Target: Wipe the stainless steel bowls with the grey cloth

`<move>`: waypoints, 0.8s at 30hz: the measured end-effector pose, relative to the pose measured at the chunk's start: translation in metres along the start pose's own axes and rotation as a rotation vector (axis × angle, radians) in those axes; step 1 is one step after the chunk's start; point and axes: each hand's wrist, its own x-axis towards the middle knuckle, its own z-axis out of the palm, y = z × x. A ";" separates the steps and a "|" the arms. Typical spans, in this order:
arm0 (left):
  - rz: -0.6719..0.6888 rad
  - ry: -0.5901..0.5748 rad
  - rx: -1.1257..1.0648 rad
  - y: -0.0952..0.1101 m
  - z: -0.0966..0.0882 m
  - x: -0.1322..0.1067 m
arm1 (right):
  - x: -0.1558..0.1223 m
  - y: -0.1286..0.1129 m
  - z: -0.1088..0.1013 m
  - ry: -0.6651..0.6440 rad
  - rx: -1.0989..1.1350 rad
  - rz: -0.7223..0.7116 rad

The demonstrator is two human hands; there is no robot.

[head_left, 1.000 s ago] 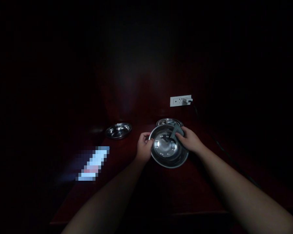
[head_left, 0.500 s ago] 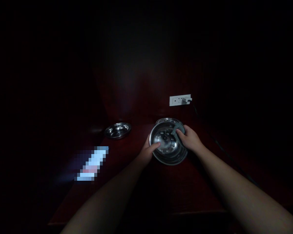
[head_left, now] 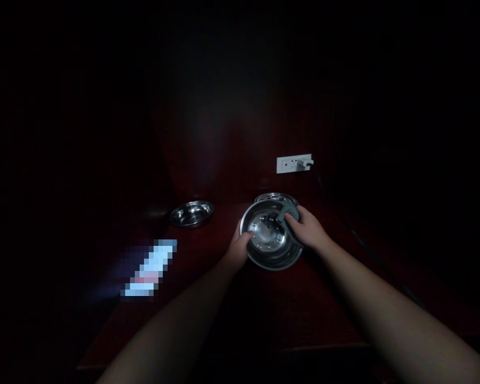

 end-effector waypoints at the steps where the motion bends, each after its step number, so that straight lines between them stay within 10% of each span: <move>1: -0.004 0.007 0.002 0.000 0.000 0.000 | 0.000 -0.001 -0.001 -0.002 0.001 -0.007; 24: 0.017 0.040 -0.008 -0.004 -0.002 0.002 | 0.001 0.003 -0.004 -0.040 0.114 -0.054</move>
